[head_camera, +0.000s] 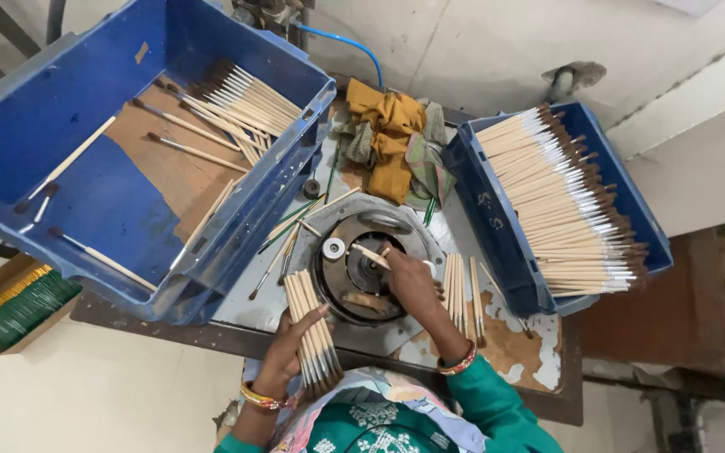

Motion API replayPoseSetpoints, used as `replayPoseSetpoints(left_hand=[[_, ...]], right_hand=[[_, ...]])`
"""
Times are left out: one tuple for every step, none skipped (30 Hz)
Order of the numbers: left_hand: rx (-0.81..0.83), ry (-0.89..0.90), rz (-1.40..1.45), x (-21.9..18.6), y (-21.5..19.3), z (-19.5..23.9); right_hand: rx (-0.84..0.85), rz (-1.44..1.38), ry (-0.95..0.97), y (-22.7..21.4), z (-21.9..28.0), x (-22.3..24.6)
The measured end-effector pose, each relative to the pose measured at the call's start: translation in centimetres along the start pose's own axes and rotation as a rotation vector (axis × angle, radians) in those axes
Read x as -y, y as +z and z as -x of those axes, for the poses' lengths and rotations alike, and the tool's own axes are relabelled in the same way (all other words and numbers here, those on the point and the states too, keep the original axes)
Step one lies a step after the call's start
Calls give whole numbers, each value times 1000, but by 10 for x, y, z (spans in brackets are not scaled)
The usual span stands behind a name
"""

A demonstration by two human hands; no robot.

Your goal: The recorder is inserting wooden brush handles into a crimping machine to secure the ferrules and bristles.

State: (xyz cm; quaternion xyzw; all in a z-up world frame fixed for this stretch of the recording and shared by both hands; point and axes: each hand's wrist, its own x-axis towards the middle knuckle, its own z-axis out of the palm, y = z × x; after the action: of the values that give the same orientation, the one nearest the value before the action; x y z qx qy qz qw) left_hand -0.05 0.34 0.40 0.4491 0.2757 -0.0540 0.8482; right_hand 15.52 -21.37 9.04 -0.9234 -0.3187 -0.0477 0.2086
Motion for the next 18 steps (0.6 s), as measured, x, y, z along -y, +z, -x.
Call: replayPoseSetpoints(left_hand=[[3,-37,60,-1,1,5],[4,-75,121,-3,2,9],[-3,-87,124,4,-2,4],[10,-65,117,11,-7,-1],[27,-52,102,20,-13,-4],[26,-74,97,23,-14,-3],[19,-62,97,25,-14,-4],[12,-51,97,26,-14,-5],[12,-65,93,22,-10,-3],[8,-56,105,17,-6,-2],[-2,-48,120,15,-3,1],[-7,-65,119,13,-1,0],[2,-56,105,12,-1,3],[12,-47,91,11,-1,5],[9,-67,87,12,-2,8],[34,-59,74,12,-3,12],[63,-31,63,7,-1,9],[64,-32,62,3,2,14]], right_hand=[[2,-20,10,10,2,-7],[3,-40,20,20,3,-14],[16,-43,26,17,1,-10],[-19,-75,27,15,-2,-7],[-57,-107,41,13,1,-3],[-46,-110,61,19,7,-2],[-81,-109,68,23,8,-2],[-116,-107,76,27,9,-2],[-110,-108,89,35,9,-3],[-121,-107,124,44,10,-5],[-126,-107,157,52,12,-5],[-113,-110,170,48,9,-3],[-134,-124,148,44,9,1],[-156,-138,126,40,9,5],[-145,-141,143,40,11,8],[-222,-151,77,40,13,12],[-310,-158,-6,38,5,13],[-311,-158,-4,41,12,6]])
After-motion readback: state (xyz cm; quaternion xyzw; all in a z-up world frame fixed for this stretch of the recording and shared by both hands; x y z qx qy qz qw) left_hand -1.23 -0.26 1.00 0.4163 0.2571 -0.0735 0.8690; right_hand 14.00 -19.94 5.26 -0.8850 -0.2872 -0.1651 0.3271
